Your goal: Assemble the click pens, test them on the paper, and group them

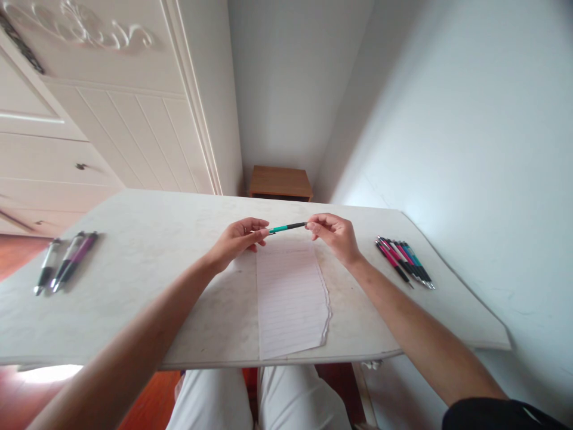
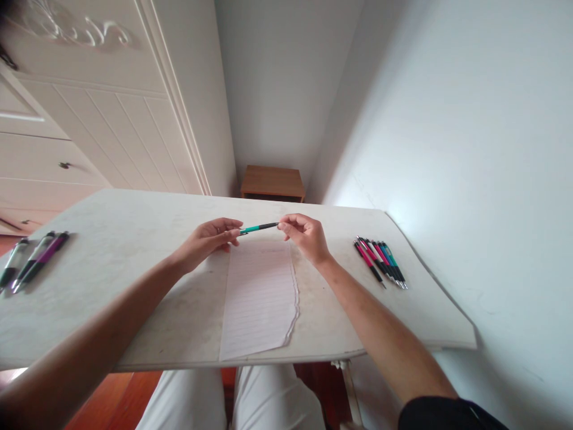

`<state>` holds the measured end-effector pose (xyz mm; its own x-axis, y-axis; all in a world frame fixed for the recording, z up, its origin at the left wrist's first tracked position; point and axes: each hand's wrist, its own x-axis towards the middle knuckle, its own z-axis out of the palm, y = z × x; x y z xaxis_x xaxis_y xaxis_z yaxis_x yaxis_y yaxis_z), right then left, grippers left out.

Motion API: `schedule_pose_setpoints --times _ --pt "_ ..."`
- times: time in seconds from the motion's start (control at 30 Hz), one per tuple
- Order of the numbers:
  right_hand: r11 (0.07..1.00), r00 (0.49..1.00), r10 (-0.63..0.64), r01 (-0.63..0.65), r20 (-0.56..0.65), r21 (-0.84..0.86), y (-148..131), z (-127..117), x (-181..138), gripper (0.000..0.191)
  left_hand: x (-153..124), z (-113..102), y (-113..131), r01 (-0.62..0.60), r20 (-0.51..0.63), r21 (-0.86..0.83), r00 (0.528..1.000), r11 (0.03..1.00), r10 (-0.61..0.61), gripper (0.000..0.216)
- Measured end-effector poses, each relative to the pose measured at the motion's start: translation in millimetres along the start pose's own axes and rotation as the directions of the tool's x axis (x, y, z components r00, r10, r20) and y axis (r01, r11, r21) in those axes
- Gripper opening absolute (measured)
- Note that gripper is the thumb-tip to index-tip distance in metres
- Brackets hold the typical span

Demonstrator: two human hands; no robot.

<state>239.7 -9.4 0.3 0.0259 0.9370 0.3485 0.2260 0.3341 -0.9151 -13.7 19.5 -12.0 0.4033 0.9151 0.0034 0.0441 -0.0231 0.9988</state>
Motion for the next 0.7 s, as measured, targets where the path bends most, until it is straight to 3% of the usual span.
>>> schedule_pose_setpoints --times 0.23,0.37,0.7 --pt "1.000 1.000 -0.018 0.018 0.003 0.012 -0.8 1.2 -1.5 0.021 -2.7 3.2 2.8 0.066 0.046 -0.018 0.997 0.998 -0.065 0.049" --pt "1.000 1.000 -0.004 0.004 0.007 0.011 -0.7 1.8 -1.9 0.022 -2.8 2.4 4.1 0.038 0.004 -0.018 0.999 0.999 -0.038 0.041" --pt "1.000 1.000 -0.017 0.017 0.004 0.025 2.3 0.9 -0.8 0.022 1.4 1.3 1.0 -0.002 -0.083 -0.003 0.997 1.000 0.002 0.049"
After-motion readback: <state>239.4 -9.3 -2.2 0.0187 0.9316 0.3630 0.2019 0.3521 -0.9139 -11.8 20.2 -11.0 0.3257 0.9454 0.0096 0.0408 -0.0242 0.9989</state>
